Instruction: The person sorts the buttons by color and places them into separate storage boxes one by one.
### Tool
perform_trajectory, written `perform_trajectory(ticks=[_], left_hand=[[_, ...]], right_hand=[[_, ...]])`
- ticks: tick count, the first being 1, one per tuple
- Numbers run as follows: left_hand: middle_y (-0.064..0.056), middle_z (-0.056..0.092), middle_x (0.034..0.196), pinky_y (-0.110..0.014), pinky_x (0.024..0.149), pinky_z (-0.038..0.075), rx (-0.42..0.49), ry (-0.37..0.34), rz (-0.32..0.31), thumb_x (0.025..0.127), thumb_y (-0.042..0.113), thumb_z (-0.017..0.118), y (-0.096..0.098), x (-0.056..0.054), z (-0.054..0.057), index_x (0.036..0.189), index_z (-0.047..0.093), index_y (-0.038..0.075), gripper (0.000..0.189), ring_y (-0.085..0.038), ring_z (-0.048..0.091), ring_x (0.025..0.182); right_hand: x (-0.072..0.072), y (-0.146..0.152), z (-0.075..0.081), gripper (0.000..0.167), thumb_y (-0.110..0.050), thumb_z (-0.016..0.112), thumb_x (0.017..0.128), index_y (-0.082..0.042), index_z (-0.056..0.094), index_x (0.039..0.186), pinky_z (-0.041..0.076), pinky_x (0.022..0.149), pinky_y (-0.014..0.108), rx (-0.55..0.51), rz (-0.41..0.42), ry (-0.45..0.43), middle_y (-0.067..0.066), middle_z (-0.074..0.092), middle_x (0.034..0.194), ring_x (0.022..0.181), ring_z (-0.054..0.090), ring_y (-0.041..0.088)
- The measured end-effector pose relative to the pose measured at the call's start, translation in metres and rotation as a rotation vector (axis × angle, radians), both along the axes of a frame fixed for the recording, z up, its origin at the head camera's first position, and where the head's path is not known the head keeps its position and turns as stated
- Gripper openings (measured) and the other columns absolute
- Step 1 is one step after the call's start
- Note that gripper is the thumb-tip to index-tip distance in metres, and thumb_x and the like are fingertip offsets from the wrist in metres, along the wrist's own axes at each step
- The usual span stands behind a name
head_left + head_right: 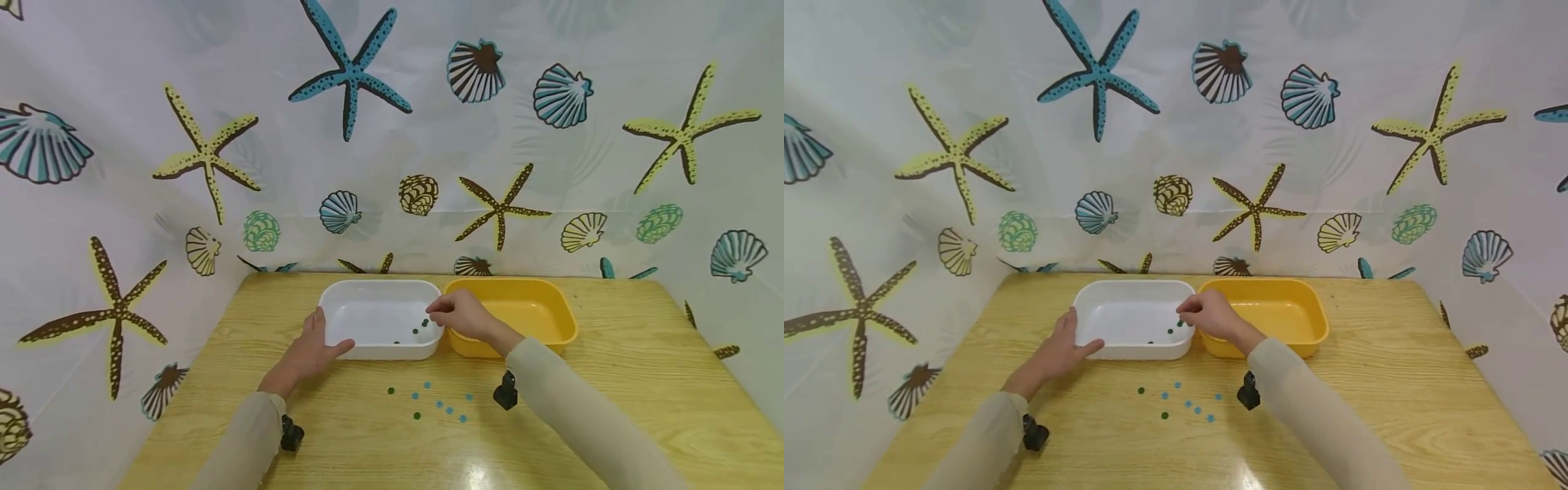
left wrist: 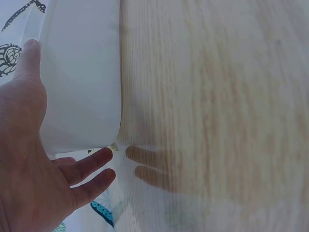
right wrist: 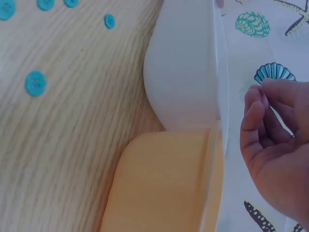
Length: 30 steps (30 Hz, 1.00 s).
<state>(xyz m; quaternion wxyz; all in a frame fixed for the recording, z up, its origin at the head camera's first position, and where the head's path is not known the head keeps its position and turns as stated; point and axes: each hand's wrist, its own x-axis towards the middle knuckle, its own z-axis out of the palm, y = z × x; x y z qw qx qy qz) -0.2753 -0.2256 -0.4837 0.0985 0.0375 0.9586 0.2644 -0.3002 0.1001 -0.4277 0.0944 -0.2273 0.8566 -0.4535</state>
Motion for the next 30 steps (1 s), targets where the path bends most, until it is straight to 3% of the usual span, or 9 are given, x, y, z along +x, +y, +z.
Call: perform_trajectory(ticks=[7, 14, 18, 23, 30], left_hand=[[-0.027, -0.003, 0.152, -0.057, 0.097, 0.035, 0.002, 0.002, -0.004, 0.085, 0.066, 0.051, -0.001, 0.002, 0.002, 0.147, -0.014, -0.004, 0.113, -0.049, 0.04, 0.122], [-0.027, -0.003, 0.152, -0.057, 0.097, 0.035, -0.007, -0.003, 0.004, 0.085, 0.066, 0.051, 0.0, 0.002, 0.003, 0.146, -0.014, -0.004, 0.113, -0.05, 0.04, 0.122], [-0.028, -0.003, 0.152, -0.057, 0.097, 0.035, -0.003, 0.005, 0.002, 0.086, 0.065, 0.051, 0.001, 0.002, 0.002, 0.146, -0.014, -0.004, 0.113, -0.05, 0.04, 0.122], [-0.027, -0.003, 0.152, -0.057, 0.097, 0.035, 0.0, 0.005, 0.0, 0.086, 0.064, 0.052, 0.002, 0.001, 0.002, 0.146, -0.014, -0.004, 0.113, -0.049, 0.039, 0.122], [-0.028, -0.002, 0.152, -0.058, 0.097, 0.035, -0.003, 0.006, 0.002, 0.085, 0.067, 0.051, 0.003, 0.001, 0.002, 0.147, -0.013, -0.005, 0.114, -0.05, 0.039, 0.122]], right_hand=[[0.015, 0.003, -0.002, 0.016, -0.01, 0.064, 0.09, -0.001, 0.071, 0.102, 0.049, 0.069, 0.024, 0.004, 0.027, -0.022, 0.006, 0.068, 0.092, 0.075, 0.056, 0.015], [0.037, 0.002, -0.006, 0.013, -0.01, 0.064, 0.09, -0.002, 0.072, 0.098, 0.047, 0.065, 0.024, 0.013, 0.147, -0.002, 0.01, 0.069, 0.092, 0.073, 0.055, 0.012], [0.047, 0.002, -0.014, 0.011, -0.011, 0.065, 0.09, -0.006, 0.073, 0.096, 0.049, 0.067, 0.023, 0.044, 0.235, 0.044, 0.002, 0.069, 0.089, 0.074, 0.057, 0.009], [0.056, 0.002, -0.025, 0.014, -0.011, 0.066, 0.089, -0.003, 0.073, 0.097, 0.049, 0.068, 0.023, 0.078, 0.34, 0.059, -0.008, 0.065, 0.083, 0.073, 0.056, 0.005], [0.063, -0.001, -0.04, 0.013, -0.008, 0.074, 0.082, -0.007, 0.075, 0.095, 0.045, 0.064, 0.02, 0.134, 0.433, 0.124, -0.006, 0.062, 0.081, 0.071, 0.051, 0.003]])
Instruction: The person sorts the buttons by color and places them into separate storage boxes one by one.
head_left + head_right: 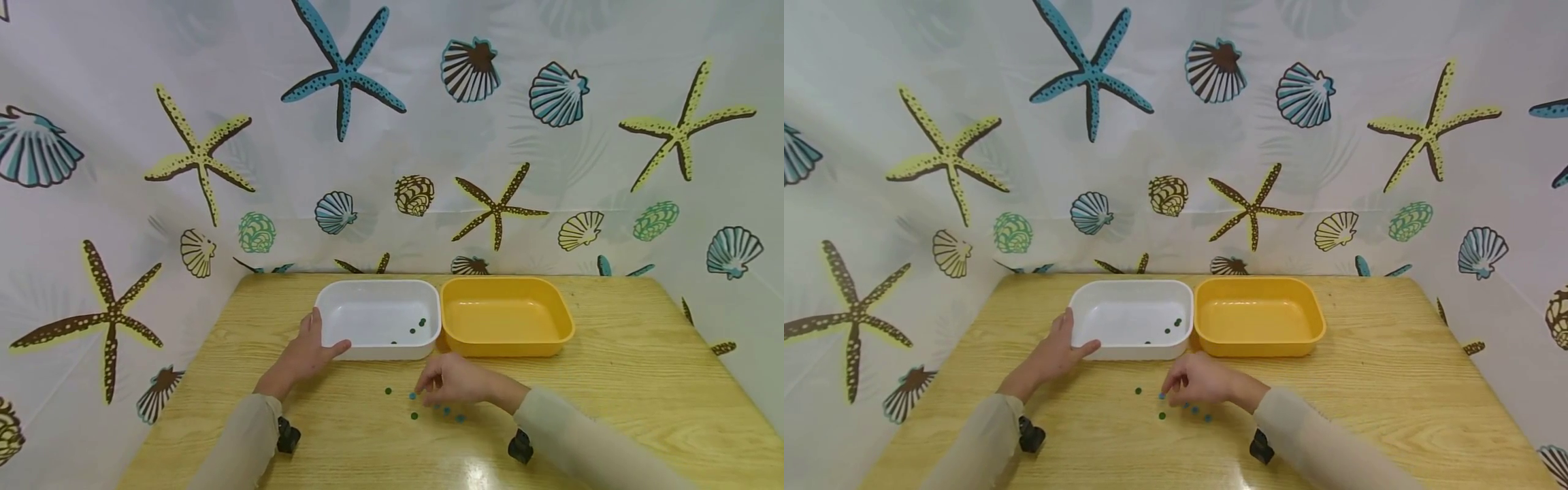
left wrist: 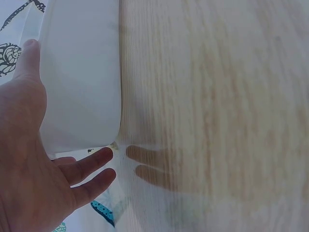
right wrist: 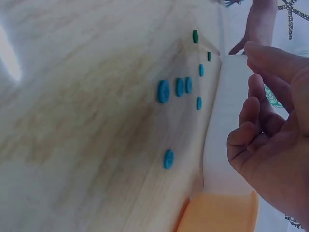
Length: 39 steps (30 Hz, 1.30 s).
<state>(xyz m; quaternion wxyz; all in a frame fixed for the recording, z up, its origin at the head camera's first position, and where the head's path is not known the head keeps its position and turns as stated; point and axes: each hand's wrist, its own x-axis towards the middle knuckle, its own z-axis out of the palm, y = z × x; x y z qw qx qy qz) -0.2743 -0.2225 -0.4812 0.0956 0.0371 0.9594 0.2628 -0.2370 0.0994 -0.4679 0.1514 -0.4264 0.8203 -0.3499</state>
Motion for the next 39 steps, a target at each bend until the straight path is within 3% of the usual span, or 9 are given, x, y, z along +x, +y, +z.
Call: perform_trajectory(ticks=[16, 31, 39], left_hand=[[-0.027, -0.002, 0.152, -0.058, 0.097, 0.035, -0.006, -0.002, -0.002, 0.085, 0.066, 0.051, -0.001, 0.0, -0.001, 0.147, -0.013, -0.004, 0.113, -0.05, 0.038, 0.123], [-0.028, -0.002, 0.151, -0.058, 0.097, 0.035, -0.014, 0.005, -0.008, 0.086, 0.066, 0.051, -0.001, 0.001, 0.0, 0.147, -0.013, -0.005, 0.113, -0.05, 0.038, 0.122], [-0.027, -0.003, 0.152, -0.057, 0.096, 0.037, -0.005, 0.007, -0.008, 0.085, 0.066, 0.051, -0.001, 0.0, 0.0, 0.147, -0.013, -0.005, 0.113, -0.049, 0.041, 0.121]], right_hand=[[0.006, -0.012, -0.02, 0.017, -0.02, 0.077, 0.079, -0.017, 0.076, 0.096, 0.037, 0.069, 0.017, 0.171, 0.088, 0.151, -0.012, 0.057, 0.081, 0.073, 0.043, 0.001], [0.001, -0.018, -0.028, 0.013, -0.02, 0.077, 0.079, -0.018, 0.077, 0.092, 0.035, 0.07, 0.015, 0.167, 0.128, 0.213, -0.016, 0.057, 0.078, 0.071, 0.042, -0.002], [0.001, -0.018, -0.028, 0.011, -0.015, 0.076, 0.078, -0.016, 0.077, 0.09, 0.037, 0.073, 0.017, 0.141, 0.118, 0.197, -0.014, 0.056, 0.078, 0.071, 0.044, -0.003]])
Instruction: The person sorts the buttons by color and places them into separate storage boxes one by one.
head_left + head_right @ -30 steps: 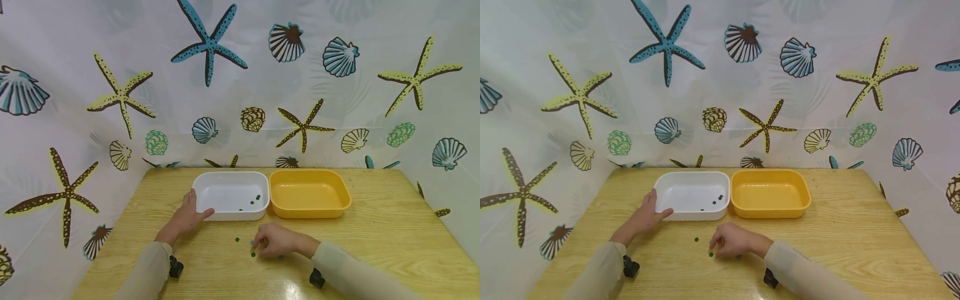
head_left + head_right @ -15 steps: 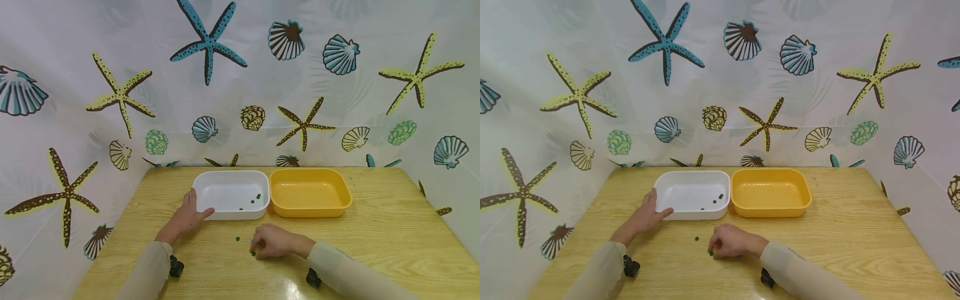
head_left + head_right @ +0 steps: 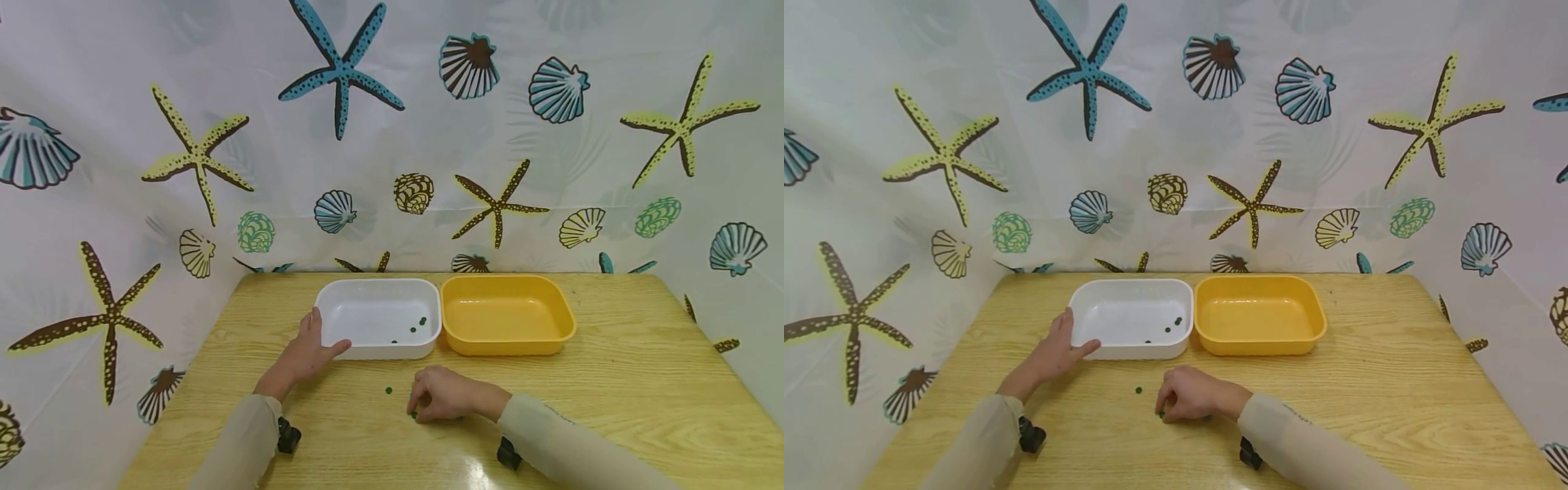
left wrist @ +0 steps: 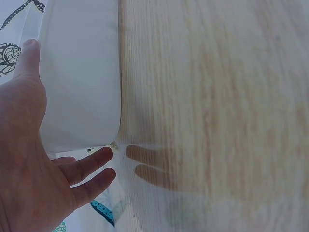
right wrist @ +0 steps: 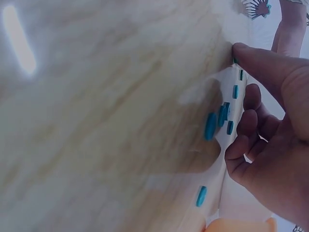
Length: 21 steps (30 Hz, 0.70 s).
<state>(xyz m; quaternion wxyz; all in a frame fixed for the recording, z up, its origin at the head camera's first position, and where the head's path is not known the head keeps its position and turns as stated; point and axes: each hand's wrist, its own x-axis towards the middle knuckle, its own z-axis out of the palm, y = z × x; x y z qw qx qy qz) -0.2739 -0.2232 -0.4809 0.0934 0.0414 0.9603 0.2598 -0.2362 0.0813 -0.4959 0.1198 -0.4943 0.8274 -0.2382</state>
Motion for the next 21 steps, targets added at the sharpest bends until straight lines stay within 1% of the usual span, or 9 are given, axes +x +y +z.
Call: perform_trajectory(ticks=[6, 12, 21], left_hand=[[-0.027, -0.003, 0.152, -0.057, 0.096, 0.036, 0.002, -0.006, 0.002, 0.085, 0.067, 0.051, 0.0003, -0.0001, 0.0003, 0.147, -0.013, -0.004, 0.114, -0.049, 0.041, 0.121], [-0.027, -0.003, 0.152, -0.057, 0.096, 0.036, 0.003, -0.013, 0.004, 0.085, 0.066, 0.052, 0.0012, 0.0007, 0.0002, 0.147, -0.014, -0.004, 0.113, -0.049, 0.041, 0.12], [-0.025, -0.003, 0.153, -0.056, 0.098, 0.035, 0.005, -0.014, 0.005, 0.085, 0.066, 0.051, 0.0003, 0.0001, -0.0007, 0.147, -0.015, -0.002, 0.113, -0.048, 0.039, 0.123]], right_hand=[[-0.0015, -0.0002, -0.0018, 0.009, -0.015, 0.076, 0.079, -0.016, 0.077, 0.088, 0.038, 0.07, 0.016, 0.002, -0.007, -0.02, -0.015, 0.055, 0.077, 0.071, 0.044, -0.003], [-0.0006, 0.0016, -0.0003, 0.008, -0.014, 0.076, 0.079, -0.016, 0.077, 0.086, 0.04, 0.069, 0.015, 0.008, -0.023, -0.036, -0.015, 0.055, 0.079, 0.072, 0.045, -0.002], [0.0005, 0.0037, 0.0055, 0.006, -0.011, 0.076, 0.079, -0.016, 0.074, 0.082, 0.045, 0.071, 0.016, 0.017, -0.098, -0.131, -0.015, 0.057, 0.08, 0.076, 0.052, -0.002]])
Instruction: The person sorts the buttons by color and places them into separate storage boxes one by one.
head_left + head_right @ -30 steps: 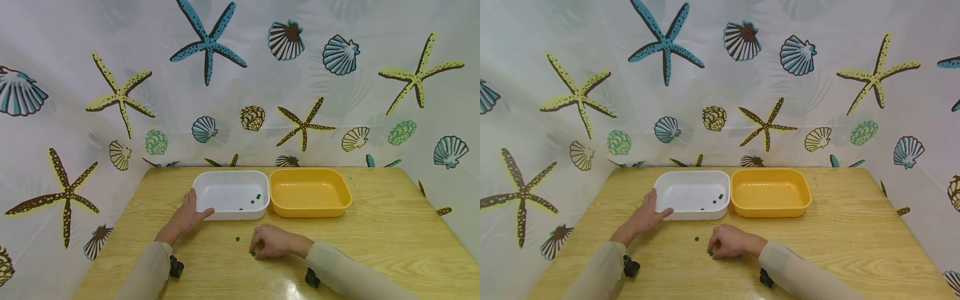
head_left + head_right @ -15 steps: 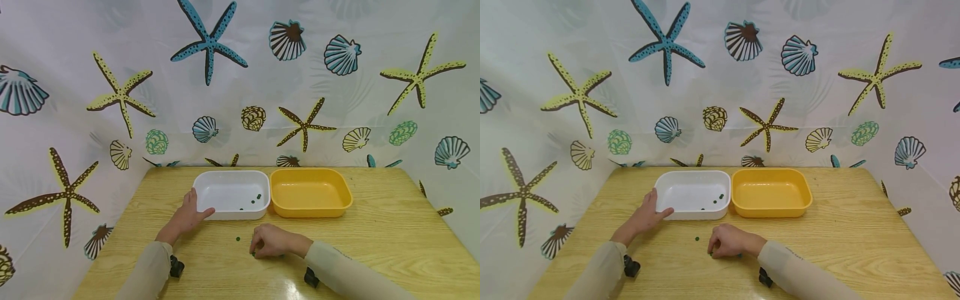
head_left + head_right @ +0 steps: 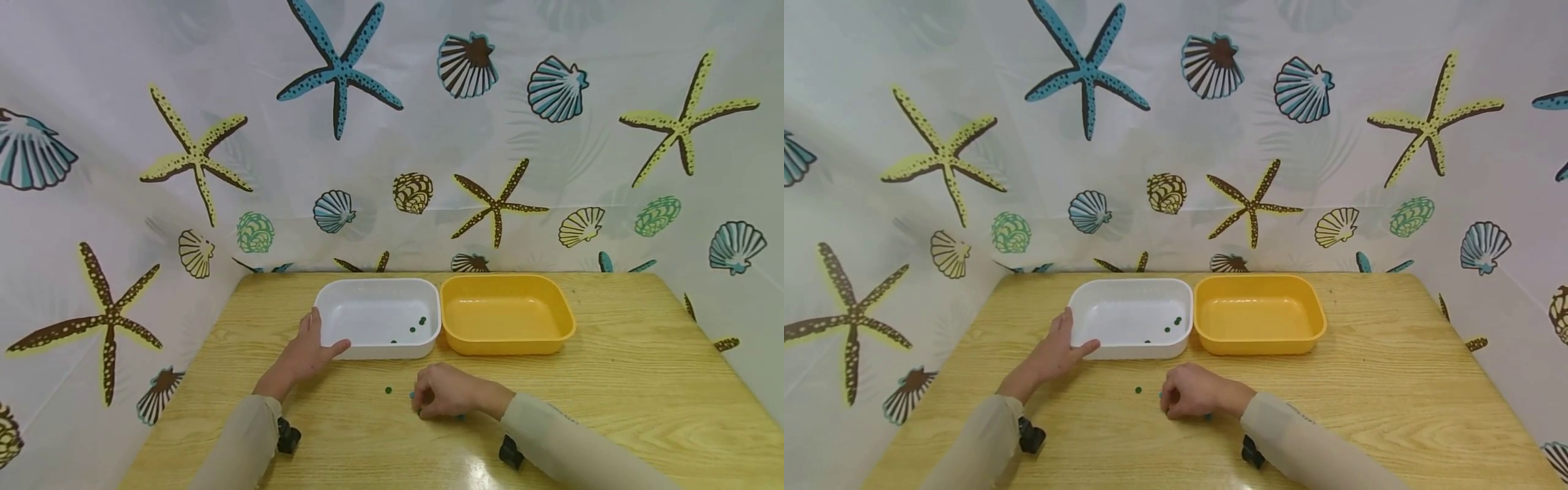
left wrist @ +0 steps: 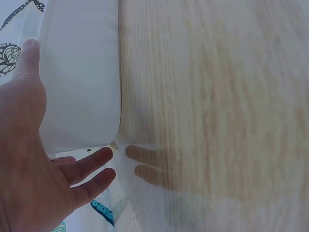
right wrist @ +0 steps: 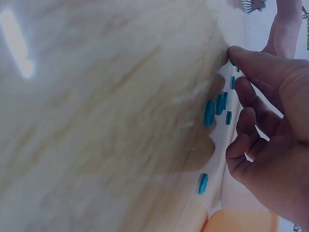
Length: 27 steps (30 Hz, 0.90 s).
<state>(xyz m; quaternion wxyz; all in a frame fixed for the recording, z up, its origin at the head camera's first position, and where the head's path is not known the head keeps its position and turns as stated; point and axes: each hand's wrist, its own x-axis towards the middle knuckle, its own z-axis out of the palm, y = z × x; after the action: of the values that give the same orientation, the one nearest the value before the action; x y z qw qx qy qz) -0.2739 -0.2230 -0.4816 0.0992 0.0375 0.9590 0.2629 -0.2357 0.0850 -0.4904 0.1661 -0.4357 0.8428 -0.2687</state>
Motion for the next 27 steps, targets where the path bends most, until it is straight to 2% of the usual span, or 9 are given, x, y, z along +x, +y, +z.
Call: perform_trajectory(ticks=[8, 14, 23, 27], left_hand=[[-0.025, -0.002, 0.152, -0.056, 0.097, 0.036, -0.006, -0.007, 0.006, 0.083, 0.069, 0.051, 0.0, -0.001, -0.001, 0.147, -0.014, -0.002, 0.116, -0.046, 0.041, 0.121], [-0.026, -0.002, 0.152, -0.056, 0.097, 0.036, -0.006, 0.002, -0.003, 0.084, 0.069, 0.05, -0.001, -0.001, 0.0, 0.147, -0.014, -0.003, 0.115, -0.046, 0.042, 0.12], [-0.025, -0.002, 0.153, -0.055, 0.097, 0.036, 0.006, 0.01, 0.005, 0.085, 0.065, 0.053, -0.001, -0.001, -0.002, 0.147, -0.013, -0.003, 0.114, -0.046, 0.042, 0.121], [-0.026, -0.001, 0.152, -0.056, 0.096, 0.037, 0.002, 0.006, 0.001, 0.085, 0.065, 0.052, -0.001, -0.001, -0.001, 0.147, -0.013, -0.004, 0.113, -0.046, 0.043, 0.12]], right_hand=[[-0.001, 0.005, 0.003, 0.005, -0.014, 0.071, 0.085, -0.018, 0.071, 0.082, 0.047, 0.061, 0.019, -0.077, -0.08, -0.127, -0.016, 0.063, 0.077, 0.066, 0.054, 0.0], [-0.007, 0.008, 0.012, 0.007, -0.014, 0.07, 0.087, -0.018, 0.072, 0.081, 0.042, 0.056, 0.019, -0.151, -0.113, -0.135, -0.014, 0.062, 0.071, 0.061, 0.049, 0.002], [-0.015, 0.015, 0.024, 0.004, -0.015, 0.069, 0.088, -0.013, 0.07, 0.085, 0.049, 0.068, 0.024, -0.226, -0.134, -0.117, -0.011, 0.063, 0.078, 0.071, 0.057, 0.005], [-0.021, 0.018, 0.027, 0.004, -0.014, 0.068, 0.088, -0.009, 0.069, 0.088, 0.05, 0.069, 0.025, -0.273, -0.162, -0.127, -0.006, 0.066, 0.08, 0.073, 0.059, 0.007]])
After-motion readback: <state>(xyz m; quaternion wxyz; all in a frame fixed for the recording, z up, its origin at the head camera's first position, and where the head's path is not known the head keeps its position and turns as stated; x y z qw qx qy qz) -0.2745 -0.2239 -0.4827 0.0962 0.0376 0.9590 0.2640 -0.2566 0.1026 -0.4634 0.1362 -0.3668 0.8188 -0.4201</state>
